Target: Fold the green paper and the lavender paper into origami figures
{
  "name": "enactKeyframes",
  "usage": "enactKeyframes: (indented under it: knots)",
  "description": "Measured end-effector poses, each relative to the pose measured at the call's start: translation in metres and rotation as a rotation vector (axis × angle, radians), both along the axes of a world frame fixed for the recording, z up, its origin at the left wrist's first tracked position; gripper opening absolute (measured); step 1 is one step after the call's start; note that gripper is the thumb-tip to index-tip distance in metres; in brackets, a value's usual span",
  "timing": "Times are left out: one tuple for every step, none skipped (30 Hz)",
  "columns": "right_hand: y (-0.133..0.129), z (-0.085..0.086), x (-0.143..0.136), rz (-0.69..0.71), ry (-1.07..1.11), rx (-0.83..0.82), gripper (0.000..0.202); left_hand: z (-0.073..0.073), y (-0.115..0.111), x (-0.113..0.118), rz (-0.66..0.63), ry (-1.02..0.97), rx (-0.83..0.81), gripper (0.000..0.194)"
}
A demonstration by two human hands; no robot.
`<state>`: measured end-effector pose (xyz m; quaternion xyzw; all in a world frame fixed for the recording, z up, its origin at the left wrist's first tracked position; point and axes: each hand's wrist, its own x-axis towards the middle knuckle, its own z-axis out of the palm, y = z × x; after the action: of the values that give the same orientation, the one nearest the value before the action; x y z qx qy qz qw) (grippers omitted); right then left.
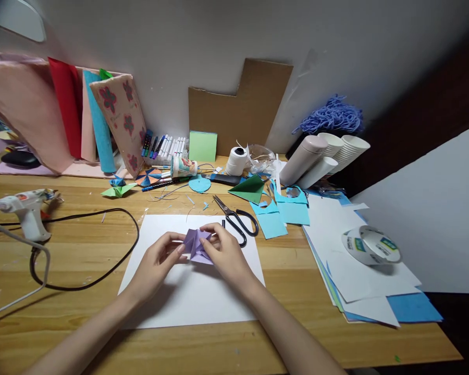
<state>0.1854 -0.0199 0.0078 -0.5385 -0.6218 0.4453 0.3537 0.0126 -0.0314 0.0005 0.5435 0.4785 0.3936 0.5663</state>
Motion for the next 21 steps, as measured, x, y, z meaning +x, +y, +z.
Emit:
enactKeyframes:
  knots:
    - [0.0003,0.0002,0.0006,0.013,-0.025,0.033,0.019,-0.0002,-0.0001,-0.0002,-0.017,-0.025,-0.049,0.027]
    - [0.0004,0.0004,0.0011,0.035,-0.05,0.069,0.018,-0.0006,0.0001,-0.0006,-0.025,-0.048,-0.095,0.031]
    - [0.0,0.0007,0.0015,0.06,-0.073,0.106,0.019,-0.0011,0.0006,-0.001,-0.025,-0.062,-0.133,0.034]
    - [-0.0007,0.0011,0.0017,0.081,-0.092,0.137,0.02,-0.0017,0.0013,-0.0014,-0.024,-0.066,-0.158,0.037]
    - [-0.0017,0.0016,0.0017,0.095,-0.104,0.158,0.022,-0.0023,0.002,-0.0017,-0.028,-0.059,-0.169,0.038]
    - [-0.0027,0.0023,0.0016,0.1,-0.113,0.169,0.025,-0.0029,0.0026,-0.0019,-0.041,-0.048,-0.168,0.038]
    - [-0.0038,0.0032,0.0015,0.098,-0.118,0.175,0.028,-0.0034,0.003,-0.0019,-0.06,-0.033,-0.155,0.036]
    - [-0.0047,0.0039,0.0014,0.092,-0.118,0.178,0.03,-0.0038,0.0031,-0.0018,-0.082,-0.022,-0.143,0.034]
    - [-0.0055,0.0046,0.0012,0.085,-0.113,0.179,0.031,-0.0042,0.0031,-0.0014,-0.098,-0.013,-0.131,0.033]
    - [-0.006,0.0051,0.0011,0.079,-0.105,0.18,0.031,-0.0045,0.0028,-0.0008,-0.105,-0.004,-0.124,0.033]
    - [-0.0064,0.0053,0.0009,0.072,-0.095,0.178,0.031,-0.0047,0.0025,-0.0001,-0.101,0.007,-0.122,0.033]
    - [-0.0067,0.0053,0.0006,0.066,-0.082,0.169,0.032,-0.0048,0.0021,0.0006,-0.09,0.021,-0.121,0.033]
    - [-0.0069,0.005,0.0003,0.062,-0.064,0.15,0.033,-0.0049,0.0018,0.0015,-0.079,0.034,-0.121,0.032]
    - [-0.0071,0.0045,-0.0002,0.062,-0.041,0.118,0.034,-0.005,0.0015,0.0023,-0.074,0.045,-0.12,0.032]
    - [-0.0073,0.0038,-0.0008,0.068,-0.013,0.072,0.035,-0.005,0.0013,0.0032,-0.074,0.055,-0.117,0.031]
    - [-0.0074,0.003,-0.0015,0.076,0.016,0.023,0.035,-0.0049,0.0011,0.004,-0.072,0.064,-0.111,0.031]
    - [-0.0076,0.0021,-0.0023,0.082,0.042,-0.02,0.032,-0.0049,0.001,0.0048,-0.067,0.072,-0.107,0.031]
    - [-0.0079,0.0012,-0.0031,0.082,0.061,-0.051,0.029,-0.0048,0.0008,0.0055,-0.059,0.073,-0.106,0.03]
    - [-0.0082,0.0003,-0.0038,0.076,0.072,-0.066,0.026,-0.0048,0.0007,0.0062,-0.051,0.068,-0.111,0.03]
    - [-0.0085,-0.0005,-0.0045,0.061,0.077,-0.063,0.023,-0.0049,0.0005,0.0069,-0.042,0.057,-0.121,0.03]
    - [-0.0089,-0.0013,-0.005,0.036,0.078,-0.047,0.02,-0.005,0.0003,0.0076,-0.035,0.04,-0.136,0.03]
